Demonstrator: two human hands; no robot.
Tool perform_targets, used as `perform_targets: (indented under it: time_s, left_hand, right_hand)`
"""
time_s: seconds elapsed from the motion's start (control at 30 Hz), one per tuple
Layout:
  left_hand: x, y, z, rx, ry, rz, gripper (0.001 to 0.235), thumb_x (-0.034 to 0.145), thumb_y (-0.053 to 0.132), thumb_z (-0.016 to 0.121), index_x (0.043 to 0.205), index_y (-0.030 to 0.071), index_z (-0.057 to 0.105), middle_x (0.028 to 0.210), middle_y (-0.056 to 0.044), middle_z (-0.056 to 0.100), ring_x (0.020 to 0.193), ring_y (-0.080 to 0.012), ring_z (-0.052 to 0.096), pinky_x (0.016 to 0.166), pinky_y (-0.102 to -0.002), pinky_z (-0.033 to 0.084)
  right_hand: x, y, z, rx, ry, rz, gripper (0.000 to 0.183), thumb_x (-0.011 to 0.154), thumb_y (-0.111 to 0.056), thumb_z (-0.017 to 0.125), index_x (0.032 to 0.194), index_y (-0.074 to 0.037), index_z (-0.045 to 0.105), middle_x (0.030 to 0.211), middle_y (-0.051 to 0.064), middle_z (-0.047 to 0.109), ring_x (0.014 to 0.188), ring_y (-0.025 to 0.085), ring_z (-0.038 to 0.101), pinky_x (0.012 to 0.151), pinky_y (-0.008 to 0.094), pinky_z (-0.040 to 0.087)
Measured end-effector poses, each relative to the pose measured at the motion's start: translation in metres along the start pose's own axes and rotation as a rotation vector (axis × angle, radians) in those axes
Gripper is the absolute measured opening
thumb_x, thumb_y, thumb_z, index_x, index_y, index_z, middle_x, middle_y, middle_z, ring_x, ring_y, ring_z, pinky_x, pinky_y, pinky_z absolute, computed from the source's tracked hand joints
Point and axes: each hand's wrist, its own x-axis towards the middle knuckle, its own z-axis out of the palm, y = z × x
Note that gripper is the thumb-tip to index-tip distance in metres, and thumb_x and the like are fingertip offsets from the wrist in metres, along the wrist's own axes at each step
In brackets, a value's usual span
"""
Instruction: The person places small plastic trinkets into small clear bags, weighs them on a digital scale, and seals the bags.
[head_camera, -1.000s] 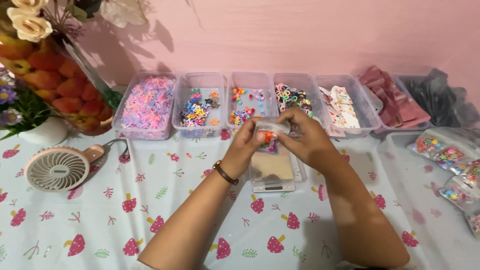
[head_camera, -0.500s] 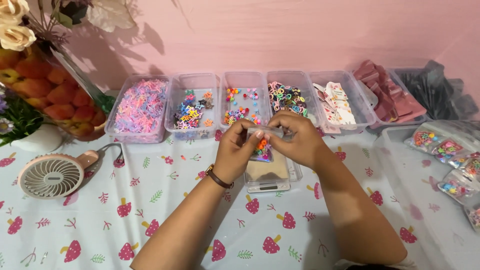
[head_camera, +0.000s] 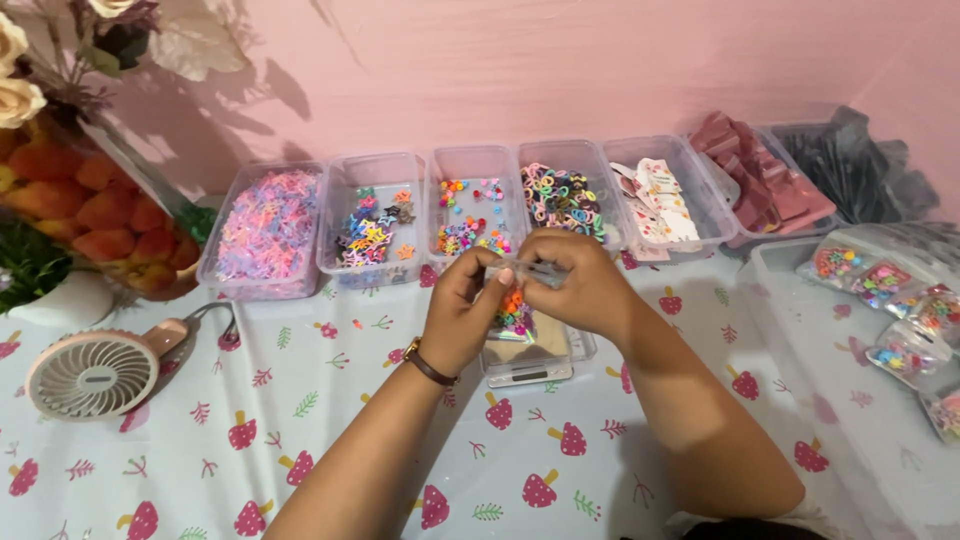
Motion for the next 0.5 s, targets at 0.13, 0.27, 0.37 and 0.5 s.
perform_targets:
  time_s: [0.13, 0.27, 0.37, 0.5]
  left_hand:
    - [-0.004, 0.001, 0.003, -0.027, -0.066, -0.029, 0.008, 0.095, 0.002, 0.063, 0.103, 0.002, 0.061, 0.090, -0.007, 0.064, 0.099, -0.0150, 0.057, 0.090, -0.036, 0.049]
    - [-0.003, -0.003, 0.003, 0.044, -0.152, -0.218, 0.032, 0.079, 0.003, 0.081, 0.106, 0.000, 0.064, 0.087, -0.008, 0.069, 0.085, -0.0155, 0.063, 0.077, -0.032, 0.055]
    - [-0.005, -0.003, 0.008, 0.102, -0.131, -0.247, 0.033, 0.075, 0.001, 0.084, 0.100, -0.001, 0.064, 0.083, -0.010, 0.070, 0.079, -0.0162, 0.064, 0.072, -0.031, 0.055]
    - [0.002, 0.009, 0.008, 0.151, -0.068, -0.240, 0.034, 0.072, 0.001, 0.086, 0.099, -0.002, 0.065, 0.080, -0.013, 0.071, 0.076, -0.0173, 0.065, 0.068, -0.031, 0.056]
  right_hand:
    - [0.004, -0.008, -0.003, -0.016, 0.050, -0.013, 0.008, 0.074, -0.002, 0.074, 0.079, -0.006, 0.069, 0.077, 0.010, 0.068, 0.069, 0.028, 0.064, 0.069, 0.038, 0.053]
    - [0.006, -0.003, -0.008, -0.027, 0.095, -0.041, 0.009, 0.072, -0.001, 0.071, 0.077, -0.007, 0.068, 0.075, 0.010, 0.065, 0.071, 0.030, 0.065, 0.071, 0.038, 0.053]
    - [0.007, -0.009, -0.011, -0.031, 0.107, -0.050, 0.009, 0.072, 0.000, 0.070, 0.078, -0.006, 0.066, 0.074, 0.011, 0.063, 0.071, 0.032, 0.064, 0.072, 0.040, 0.053]
    - [0.012, -0.035, -0.023, -0.069, 0.046, -0.032, 0.010, 0.075, -0.002, 0.070, 0.082, 0.000, 0.063, 0.076, 0.018, 0.062, 0.075, 0.039, 0.064, 0.072, 0.046, 0.051]
